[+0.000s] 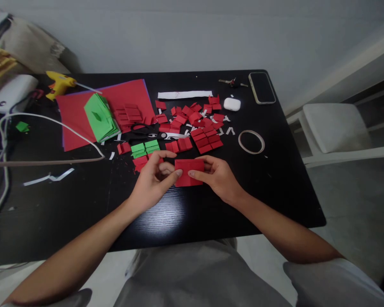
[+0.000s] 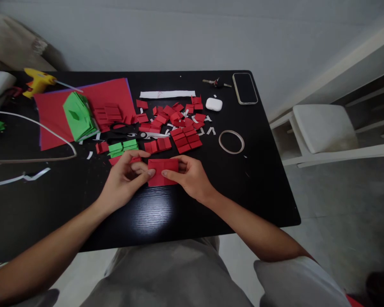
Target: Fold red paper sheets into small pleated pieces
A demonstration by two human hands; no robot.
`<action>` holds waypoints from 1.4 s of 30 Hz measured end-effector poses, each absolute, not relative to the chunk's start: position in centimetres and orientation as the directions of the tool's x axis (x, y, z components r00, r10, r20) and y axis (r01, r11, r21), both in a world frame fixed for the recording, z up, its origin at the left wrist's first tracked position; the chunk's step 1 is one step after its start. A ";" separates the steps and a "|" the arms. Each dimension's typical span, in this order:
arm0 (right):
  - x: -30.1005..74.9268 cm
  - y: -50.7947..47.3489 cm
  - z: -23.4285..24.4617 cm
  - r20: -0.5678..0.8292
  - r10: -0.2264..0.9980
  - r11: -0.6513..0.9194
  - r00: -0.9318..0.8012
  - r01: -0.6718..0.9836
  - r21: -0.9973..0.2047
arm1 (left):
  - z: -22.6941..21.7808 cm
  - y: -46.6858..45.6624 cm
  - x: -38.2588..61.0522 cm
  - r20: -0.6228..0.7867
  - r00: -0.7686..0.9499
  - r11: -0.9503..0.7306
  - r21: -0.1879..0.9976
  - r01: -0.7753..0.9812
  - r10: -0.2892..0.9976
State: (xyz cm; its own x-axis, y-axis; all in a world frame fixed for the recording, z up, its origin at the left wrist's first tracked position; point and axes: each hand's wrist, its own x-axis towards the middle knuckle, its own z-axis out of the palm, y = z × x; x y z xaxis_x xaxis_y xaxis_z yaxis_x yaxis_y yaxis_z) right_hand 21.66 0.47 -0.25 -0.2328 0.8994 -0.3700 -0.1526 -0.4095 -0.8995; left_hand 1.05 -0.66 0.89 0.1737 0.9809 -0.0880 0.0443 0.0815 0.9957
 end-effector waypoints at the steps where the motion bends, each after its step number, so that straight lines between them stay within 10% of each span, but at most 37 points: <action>1: 21.7 0.4 -0.3 -0.367 0.901 -0.405 -0.233 -0.145 -0.903 | 0.8 -0.7 1.1 -0.083 0.172 0.076 0.996 0.046 0.982; 42: 21.4 0.3 -0.3 -0.373 0.895 -0.410 -0.244 -0.120 -0.904 | 0.6 -0.7 0.9 -0.210 0.261 0.236 0.969 -0.072 0.942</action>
